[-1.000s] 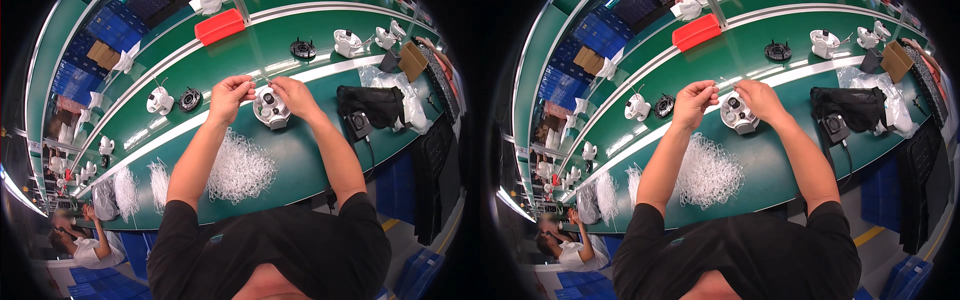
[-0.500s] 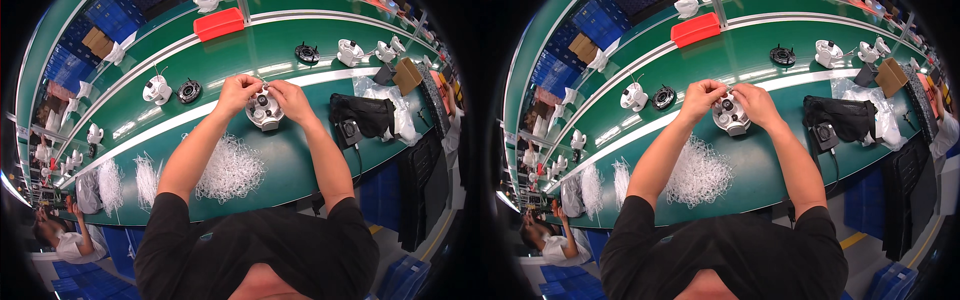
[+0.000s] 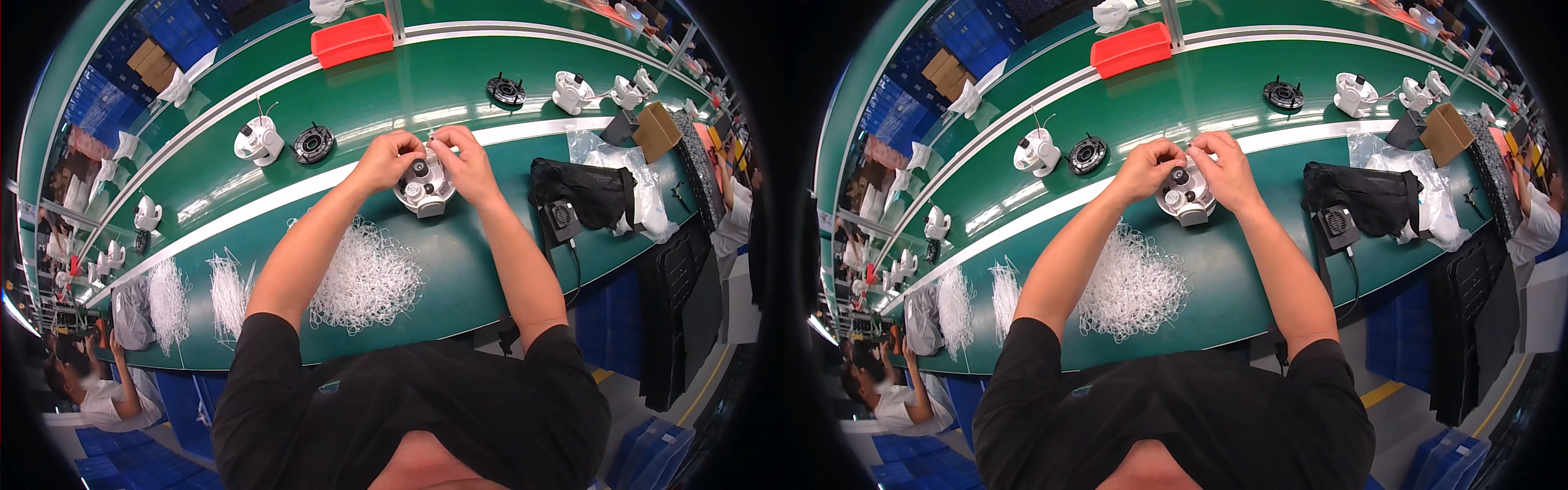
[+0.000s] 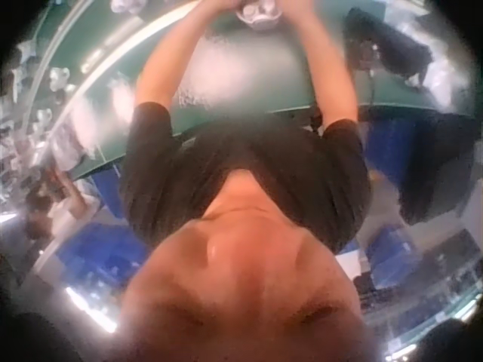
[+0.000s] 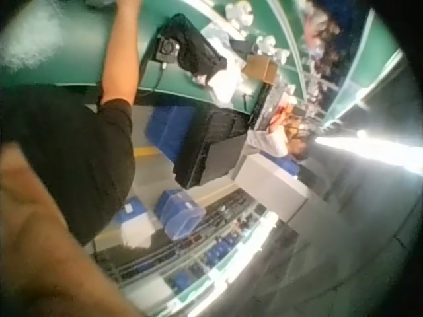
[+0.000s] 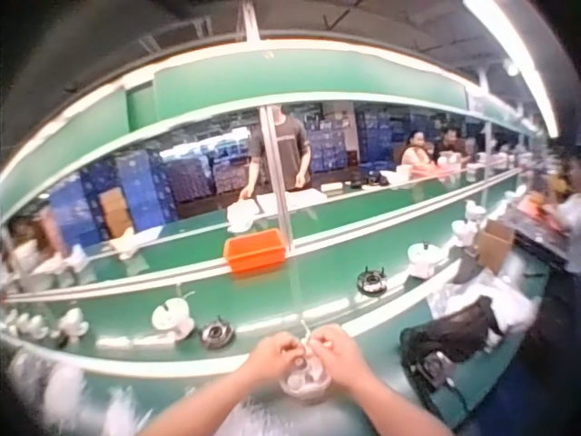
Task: The person assembles small white electronic devices on a green workbench. They pick up white zip ties, thread them through the device casing, and secure them using a handheld tool. The person repeats this process for multiple units, moving finished items aside.
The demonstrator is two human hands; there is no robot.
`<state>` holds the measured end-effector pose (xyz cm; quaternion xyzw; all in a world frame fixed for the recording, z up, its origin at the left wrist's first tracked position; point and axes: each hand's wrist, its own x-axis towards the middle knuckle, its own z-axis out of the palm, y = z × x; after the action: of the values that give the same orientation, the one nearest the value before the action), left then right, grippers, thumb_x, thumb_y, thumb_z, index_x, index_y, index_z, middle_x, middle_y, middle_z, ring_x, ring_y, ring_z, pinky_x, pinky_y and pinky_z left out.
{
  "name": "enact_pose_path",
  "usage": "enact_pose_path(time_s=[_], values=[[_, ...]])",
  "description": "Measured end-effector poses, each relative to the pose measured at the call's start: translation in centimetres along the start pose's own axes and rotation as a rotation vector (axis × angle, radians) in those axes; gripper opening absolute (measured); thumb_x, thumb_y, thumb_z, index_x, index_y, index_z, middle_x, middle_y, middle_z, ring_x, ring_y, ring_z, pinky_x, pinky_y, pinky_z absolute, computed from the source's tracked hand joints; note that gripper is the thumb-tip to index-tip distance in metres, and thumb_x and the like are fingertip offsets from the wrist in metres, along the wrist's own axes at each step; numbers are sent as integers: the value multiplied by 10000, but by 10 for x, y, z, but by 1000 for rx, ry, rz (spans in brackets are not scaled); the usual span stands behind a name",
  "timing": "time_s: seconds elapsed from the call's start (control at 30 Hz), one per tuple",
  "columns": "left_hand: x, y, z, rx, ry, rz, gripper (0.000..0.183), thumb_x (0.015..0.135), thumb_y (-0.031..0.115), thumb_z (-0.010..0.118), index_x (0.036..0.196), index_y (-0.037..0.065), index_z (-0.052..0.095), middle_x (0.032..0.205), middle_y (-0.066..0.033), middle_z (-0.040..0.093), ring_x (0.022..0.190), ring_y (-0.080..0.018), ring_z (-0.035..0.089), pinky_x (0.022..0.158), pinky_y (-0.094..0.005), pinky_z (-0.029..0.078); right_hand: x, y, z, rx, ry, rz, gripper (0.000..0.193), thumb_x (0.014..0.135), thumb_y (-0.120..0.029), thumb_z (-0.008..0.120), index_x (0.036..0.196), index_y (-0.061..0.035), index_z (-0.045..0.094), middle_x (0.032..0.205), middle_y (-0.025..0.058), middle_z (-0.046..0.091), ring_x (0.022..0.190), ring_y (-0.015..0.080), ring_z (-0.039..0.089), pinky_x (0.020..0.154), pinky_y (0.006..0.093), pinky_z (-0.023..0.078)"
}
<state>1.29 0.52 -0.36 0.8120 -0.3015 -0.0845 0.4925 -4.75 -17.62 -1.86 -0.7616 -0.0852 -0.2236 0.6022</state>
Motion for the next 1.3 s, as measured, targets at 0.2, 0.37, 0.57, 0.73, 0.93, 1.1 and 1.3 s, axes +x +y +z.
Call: enact_pose_path(time_s=[0.2, 0.37, 0.57, 0.73, 0.93, 1.1, 1.3], values=[[-1, 1, -2, 240, -11, 226, 71, 825, 22, 672, 895, 31, 672, 845, -91, 628, 787, -238, 627, 712, -339, 497, -2, 7, -4, 505, 43, 349, 167, 1002, -195, 563, 977, -47, 638, 869, 3, 626, 818, 110, 538, 778, 267, 438], [-4, -6, 2, 390, -3, 333, 76, 788, 3, 667, 860, 27, 658, 855, -116, 638, 796, -289, 637, 716, -373, 505, -5, 13, -17, 181, -106, 166, 195, 1008, -211, 544, 989, -31, 618, 846, 46, 642, 788, 144, 553, 744, 320, 453], [-11, 1, 4, 291, 68, 201, 67, 786, 35, 685, 853, 33, 685, 870, -127, 653, 819, -326, 654, 721, -396, 509, -1, -18, -20, -474, -305, -202, 211, 872, -187, 696, 987, -13, 667, 757, 116, 584, 717, 268, 568, 677, 369, 466], [-12, -5, 6, 295, 106, 201, 67, 800, 63, 692, 845, 15, 676, 836, -133, 652, 785, -336, 651, 696, -410, 505, 4, -13, -18, -511, -322, -200, 177, 794, -159, 747, 922, -45, 703, 776, 124, 607, 768, 303, 600, 683, 415, 465], [-15, -1, 1, 397, 150, 212, 92, 827, 105, 704, 841, 24, 662, 851, -134, 648, 778, -344, 646, 689, -423, 500, 7, -29, -25, -707, -404, -169, 92, 812, -90, 672, 896, -70, 701, 1065, 107, 623, 1009, 312, 584, 838, 424, 480], [-17, -1, 8, 391, 223, 188, 119, 824, 140, 722, 846, 32, 677, 859, -126, 645, 798, -334, 648, 701, -414, 503, 4, -24, -32, -681, -393, -209, 134, 840, -143, 679, 951, -70, 692, 1102, 92, 623, 982, 307, 613, 837, 399, 497], [-18, -10, -10, 174, -52, -230, 419, 914, 337, 713, 1105, -24, 620, 1000, -180, 694, 872, -274, 698, 768, -410, 572, -9, 8, -37, -70, 88, 24, 261, 979, -257, 592, 1124, -51, 659, 1108, 99, 664, 897, 196, 640, 781, 330, 513]])
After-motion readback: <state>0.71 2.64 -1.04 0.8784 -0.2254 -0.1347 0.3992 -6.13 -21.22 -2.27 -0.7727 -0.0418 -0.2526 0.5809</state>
